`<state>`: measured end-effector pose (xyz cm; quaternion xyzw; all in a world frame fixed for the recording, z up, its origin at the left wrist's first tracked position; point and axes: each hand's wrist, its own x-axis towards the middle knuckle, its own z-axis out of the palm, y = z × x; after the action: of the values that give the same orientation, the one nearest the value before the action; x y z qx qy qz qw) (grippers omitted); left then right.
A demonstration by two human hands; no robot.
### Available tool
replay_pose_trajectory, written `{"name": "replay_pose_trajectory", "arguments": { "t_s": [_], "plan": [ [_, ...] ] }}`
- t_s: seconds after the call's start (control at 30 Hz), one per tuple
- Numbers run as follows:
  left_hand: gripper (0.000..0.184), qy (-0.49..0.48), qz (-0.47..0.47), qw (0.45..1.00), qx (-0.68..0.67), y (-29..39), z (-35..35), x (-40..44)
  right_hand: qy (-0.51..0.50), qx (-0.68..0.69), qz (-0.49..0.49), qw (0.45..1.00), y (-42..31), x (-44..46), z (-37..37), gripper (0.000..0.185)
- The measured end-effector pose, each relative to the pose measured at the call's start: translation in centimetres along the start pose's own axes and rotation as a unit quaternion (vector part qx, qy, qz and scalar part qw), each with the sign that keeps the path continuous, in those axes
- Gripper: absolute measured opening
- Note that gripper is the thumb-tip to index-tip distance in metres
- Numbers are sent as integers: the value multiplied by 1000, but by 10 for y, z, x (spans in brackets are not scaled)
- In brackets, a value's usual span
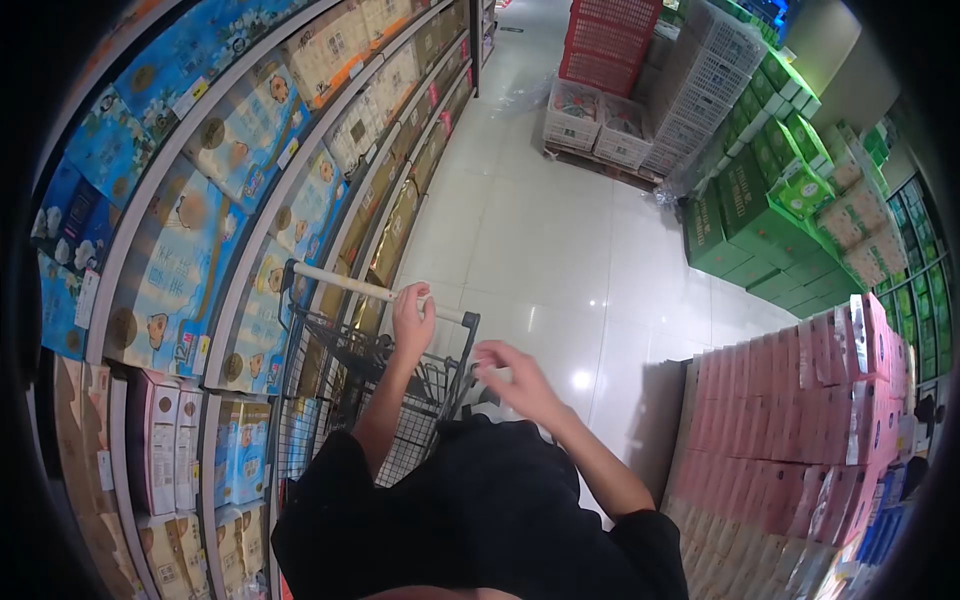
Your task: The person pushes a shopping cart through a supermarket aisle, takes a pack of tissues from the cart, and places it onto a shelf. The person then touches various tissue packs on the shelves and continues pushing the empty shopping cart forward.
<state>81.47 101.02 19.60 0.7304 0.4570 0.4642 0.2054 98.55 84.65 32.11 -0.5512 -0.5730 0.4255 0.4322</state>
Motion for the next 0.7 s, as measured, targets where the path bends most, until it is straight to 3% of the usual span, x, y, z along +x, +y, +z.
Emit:
{"name": "replay_pose_trajectory", "arguments": {
  "t_s": [0.1, 0.17, 0.23, 0.27, 0.37, 0.43, 0.47, 0.5, 0.57, 0.63, 0.7],
  "plan": [
    [23, -29, 69, 995, 63, -22, 29, 28, -173, -7, -242, 955, -110, 33, 19, 45],
    [27, -160, -31, 975, 154, -36, 40, 25, -302, 115, -300, 898, -152, 47, 38, 50],
    [29, -203, -35, 957, 206, -31, 40, 29, -422, 171, -348, 820, -165, 62, 59, 56],
    [32, -245, -42, 936, 248, -28, 39, 30, -428, 174, -352, 814, -170, 73, 60, 56],
    [33, -245, -46, 938, 240, -28, 38, 30, -480, 294, -328, 759, -173, 99, 61, 50],
    [33, -240, -57, 936, 251, -27, 39, 30, -451, 345, -434, 700, -168, 104, 75, 58],
    [34, -243, -61, 933, 259, -26, 40, 29, -485, 400, -390, 672, -163, 110, 84, 53],
    [34, -236, -72, 933, 263, -25, 40, 27, -495, 405, -386, 664, -164, 121, 76, 53],
    [37, -278, -78, 915, 283, -23, 40, 29, -647, 375, -301, 591, -175, 149, 54, 50],
    [40, -311, -135, 899, 276, -14, 39, 34, -650, 328, -341, 595, -177, 167, 36, 50],
    [41, -337, -183, 881, 277, -11, 41, 39, -693, 340, -316, 551, -176, 190, 16, 50]
  ]
}}
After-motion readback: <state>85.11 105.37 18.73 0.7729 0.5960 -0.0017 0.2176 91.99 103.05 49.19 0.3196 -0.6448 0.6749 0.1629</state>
